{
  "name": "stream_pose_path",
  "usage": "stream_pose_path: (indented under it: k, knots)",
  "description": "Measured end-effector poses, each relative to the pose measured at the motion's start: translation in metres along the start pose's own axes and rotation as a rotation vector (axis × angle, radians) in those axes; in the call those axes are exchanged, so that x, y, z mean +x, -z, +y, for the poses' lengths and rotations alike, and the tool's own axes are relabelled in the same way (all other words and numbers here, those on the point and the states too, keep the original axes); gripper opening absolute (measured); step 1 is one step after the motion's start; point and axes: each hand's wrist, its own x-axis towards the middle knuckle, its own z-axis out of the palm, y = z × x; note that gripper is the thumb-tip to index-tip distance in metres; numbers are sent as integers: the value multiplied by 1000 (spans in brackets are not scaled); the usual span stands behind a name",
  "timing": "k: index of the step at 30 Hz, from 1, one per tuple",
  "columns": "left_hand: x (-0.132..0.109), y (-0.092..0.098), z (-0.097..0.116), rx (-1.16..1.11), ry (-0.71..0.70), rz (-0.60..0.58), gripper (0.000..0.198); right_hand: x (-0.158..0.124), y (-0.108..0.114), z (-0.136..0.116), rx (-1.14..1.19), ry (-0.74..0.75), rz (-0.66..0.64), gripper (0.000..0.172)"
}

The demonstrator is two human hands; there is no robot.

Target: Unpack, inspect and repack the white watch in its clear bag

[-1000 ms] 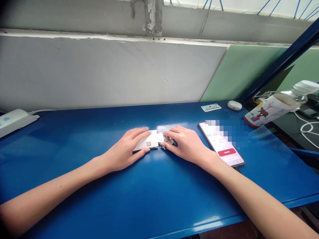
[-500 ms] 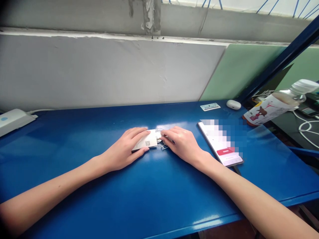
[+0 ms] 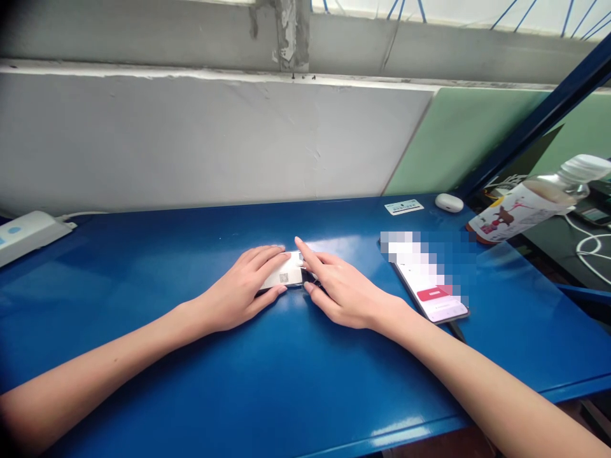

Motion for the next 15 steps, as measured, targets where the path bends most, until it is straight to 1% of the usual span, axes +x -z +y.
stream_pose_path:
  k: [3, 6, 9, 12, 15]
  knots:
    - [1, 0, 1, 24, -10, -15, 48, 0, 1, 1, 3, -8, -4, 73]
    - [1, 0, 1, 43, 4, -33, 49, 0, 4, 5, -16, -41, 43, 70]
    - [0, 0, 1, 56, 16, -51, 51, 1, 10, 9, -56, -81, 151, 55]
    - [0, 1, 1, 52, 31, -65, 52, 2, 16, 13, -152, -117, 268, 39]
    - [-1, 2, 1, 41, 47, -77, 52, 2, 19, 16, -221, -201, 291, 34]
